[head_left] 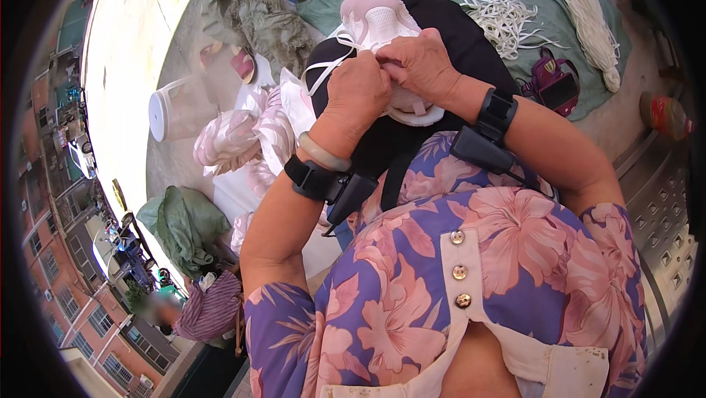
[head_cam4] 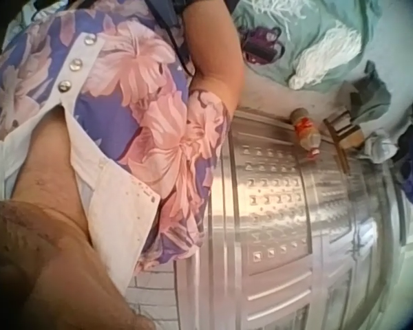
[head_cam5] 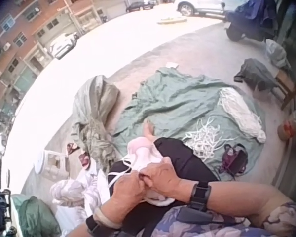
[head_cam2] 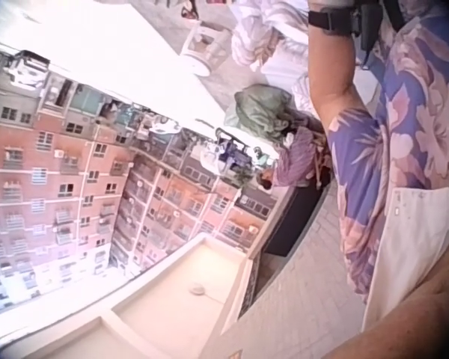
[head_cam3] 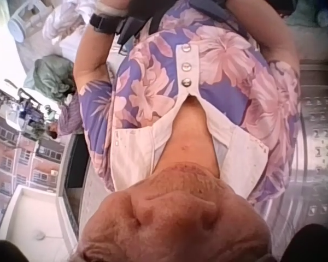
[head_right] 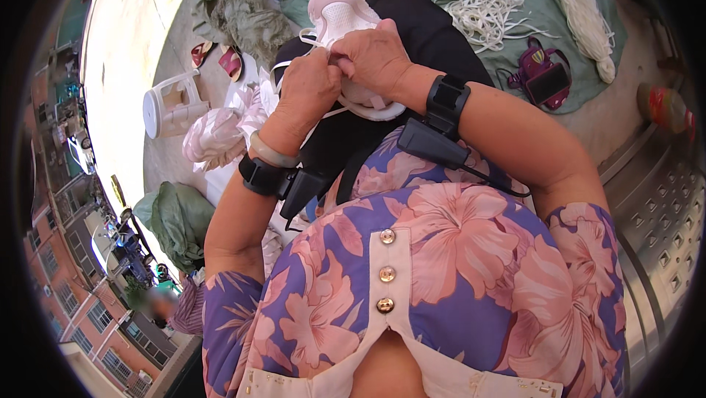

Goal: The recorder is lacing and organizing a batch of pink and white shoes.

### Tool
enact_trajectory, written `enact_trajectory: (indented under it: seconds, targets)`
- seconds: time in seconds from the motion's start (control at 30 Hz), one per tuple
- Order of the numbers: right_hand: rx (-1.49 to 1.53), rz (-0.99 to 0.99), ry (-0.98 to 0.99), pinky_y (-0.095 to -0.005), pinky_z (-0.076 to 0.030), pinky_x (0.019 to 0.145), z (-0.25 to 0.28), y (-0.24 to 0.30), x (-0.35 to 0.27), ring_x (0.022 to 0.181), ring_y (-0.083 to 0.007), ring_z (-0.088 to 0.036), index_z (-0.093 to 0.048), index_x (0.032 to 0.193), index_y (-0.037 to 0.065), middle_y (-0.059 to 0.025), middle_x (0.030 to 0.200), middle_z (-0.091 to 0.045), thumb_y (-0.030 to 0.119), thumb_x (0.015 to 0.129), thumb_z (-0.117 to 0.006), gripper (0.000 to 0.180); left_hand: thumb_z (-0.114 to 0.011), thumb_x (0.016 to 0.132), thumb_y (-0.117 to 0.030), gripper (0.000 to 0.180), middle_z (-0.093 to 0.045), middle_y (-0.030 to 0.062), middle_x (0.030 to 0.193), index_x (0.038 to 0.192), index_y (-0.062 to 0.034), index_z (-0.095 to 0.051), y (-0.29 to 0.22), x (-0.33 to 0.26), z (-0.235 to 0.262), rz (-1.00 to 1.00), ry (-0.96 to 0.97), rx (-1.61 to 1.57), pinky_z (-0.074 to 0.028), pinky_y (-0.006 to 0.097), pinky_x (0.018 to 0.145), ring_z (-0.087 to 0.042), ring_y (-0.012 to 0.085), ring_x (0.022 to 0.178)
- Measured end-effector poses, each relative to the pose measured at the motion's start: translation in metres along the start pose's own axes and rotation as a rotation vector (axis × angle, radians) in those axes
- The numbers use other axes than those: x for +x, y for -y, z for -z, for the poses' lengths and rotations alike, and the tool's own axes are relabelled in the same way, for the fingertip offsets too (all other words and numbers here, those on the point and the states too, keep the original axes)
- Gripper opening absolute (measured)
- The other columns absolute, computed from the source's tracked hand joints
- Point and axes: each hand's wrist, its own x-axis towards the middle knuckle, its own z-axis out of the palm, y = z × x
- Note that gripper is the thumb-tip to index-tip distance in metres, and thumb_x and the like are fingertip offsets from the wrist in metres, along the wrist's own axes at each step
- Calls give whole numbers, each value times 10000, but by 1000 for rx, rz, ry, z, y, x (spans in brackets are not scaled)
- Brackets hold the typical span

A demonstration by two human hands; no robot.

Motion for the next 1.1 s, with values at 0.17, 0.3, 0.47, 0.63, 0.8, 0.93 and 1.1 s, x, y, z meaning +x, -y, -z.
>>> enact_trajectory:
  seconds: [0.17,0.3,0.47,0.63,0.8,0.93,1.1]
  targets:
    - [-86,-62,97,-339,-301,711,3,6,1,720,-175,-584,-622,821,177,7,723,-625,199,748,-614,77,-518,741,-158,195,-581,247,679,773,33,-540,7,-3,1,-61,-49,-143,-459,477,656,-589,398,693]
    - [-154,-11,69,-346,-317,722,1,14,1,691,-192,-580,-579,732,166,-6,681,-602,185,748,-585,25,-510,727,-127,162,-566,243,656,734,34,-516,15,-2,-3,-86,-113,-255,-448,478,633,-580,398,665]
    - [-213,102,-6,-370,-343,743,-6,12,3,660,-218,-579,-552,725,140,-44,650,-588,186,753,-559,54,-501,707,-109,173,-579,221,645,777,38,-559,27,2,-9,-14,-82,-532,-468,391,595,-595,350,617]
    - [-262,186,-56,-384,-362,756,-9,13,6,631,-243,-576,-535,737,105,-72,636,-582,185,758,-550,85,-494,720,-82,193,-595,105,618,854,22,-587,41,2,-24,178,17,-882,-467,296,567,-575,179,555]
    - [-330,311,40,-374,-373,743,14,9,7,607,-253,-548,-511,710,83,-72,608,-550,150,744,-543,82,-495,719,-87,402,-593,94,619,1115,-12,-489,33,1,-20,192,3,-862,-479,312,591,-585,189,559]
    - [-142,231,146,-344,-380,702,74,-7,-21,602,-256,-541,-534,694,84,-69,593,-535,155,744,-550,88,-487,715,-85,466,-586,121,620,1176,-25,-452,33,-6,-17,143,-47,-766,-483,329,619,-596,224,580]
    - [-252,-322,160,-391,-411,553,177,-138,-142,617,-336,-540,-523,744,45,-161,627,-529,175,781,-521,135,-487,731,-42,475,-571,42,575,1205,-24,-449,30,-4,-15,46,-66,-557,-488,258,542,-574,119,516]
